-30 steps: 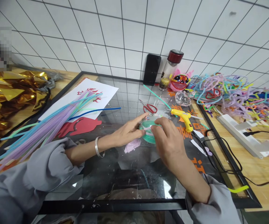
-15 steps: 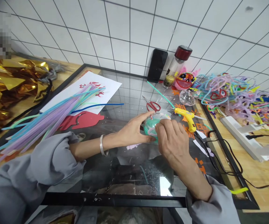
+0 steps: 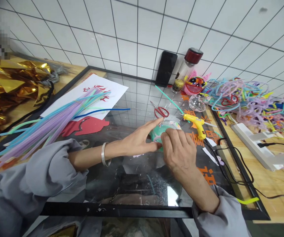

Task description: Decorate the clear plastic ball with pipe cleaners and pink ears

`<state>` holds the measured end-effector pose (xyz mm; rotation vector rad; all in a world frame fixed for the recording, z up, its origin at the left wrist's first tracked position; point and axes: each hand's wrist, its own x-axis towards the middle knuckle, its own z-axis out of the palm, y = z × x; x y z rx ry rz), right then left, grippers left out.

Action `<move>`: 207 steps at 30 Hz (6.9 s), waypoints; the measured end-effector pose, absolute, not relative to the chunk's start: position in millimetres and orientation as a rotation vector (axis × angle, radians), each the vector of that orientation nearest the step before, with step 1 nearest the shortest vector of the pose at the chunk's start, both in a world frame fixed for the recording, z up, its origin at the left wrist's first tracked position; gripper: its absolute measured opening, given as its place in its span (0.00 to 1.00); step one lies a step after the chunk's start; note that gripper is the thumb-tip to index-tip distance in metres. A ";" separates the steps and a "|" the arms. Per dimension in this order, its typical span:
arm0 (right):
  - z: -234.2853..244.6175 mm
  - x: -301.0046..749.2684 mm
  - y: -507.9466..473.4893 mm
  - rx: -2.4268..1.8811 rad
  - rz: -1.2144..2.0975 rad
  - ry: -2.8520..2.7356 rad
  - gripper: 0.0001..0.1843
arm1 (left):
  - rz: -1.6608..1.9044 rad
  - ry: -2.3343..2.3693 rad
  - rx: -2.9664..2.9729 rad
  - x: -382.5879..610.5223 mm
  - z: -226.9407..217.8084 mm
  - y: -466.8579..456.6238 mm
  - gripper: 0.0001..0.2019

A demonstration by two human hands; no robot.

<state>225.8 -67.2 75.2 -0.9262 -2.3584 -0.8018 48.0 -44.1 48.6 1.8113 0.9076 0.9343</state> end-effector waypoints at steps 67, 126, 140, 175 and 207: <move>56.8 269.2 -30.1 -0.937 0.229 -1.976 0.05 | 0.857 0.769 1.489 32.1 40.0 -38.9 0.37; 45.4 253.5 -44.0 -0.911 0.264 -2.200 0.37 | 1.179 0.619 2.491 26.4 33.4 -30.3 0.38; 41.0 238.8 -50.3 -1.025 0.140 -2.019 0.34 | 1.240 0.602 2.483 34.6 30.5 -31.5 0.39; 39.1 237.6 -51.0 -1.078 0.158 -1.942 0.31 | 0.978 0.744 1.791 39.1 17.2 -25.8 0.47; 34.9 230.6 -65.3 -1.072 0.391 -1.729 0.31 | 1.015 0.702 1.405 40.2 32.8 -36.7 0.46</move>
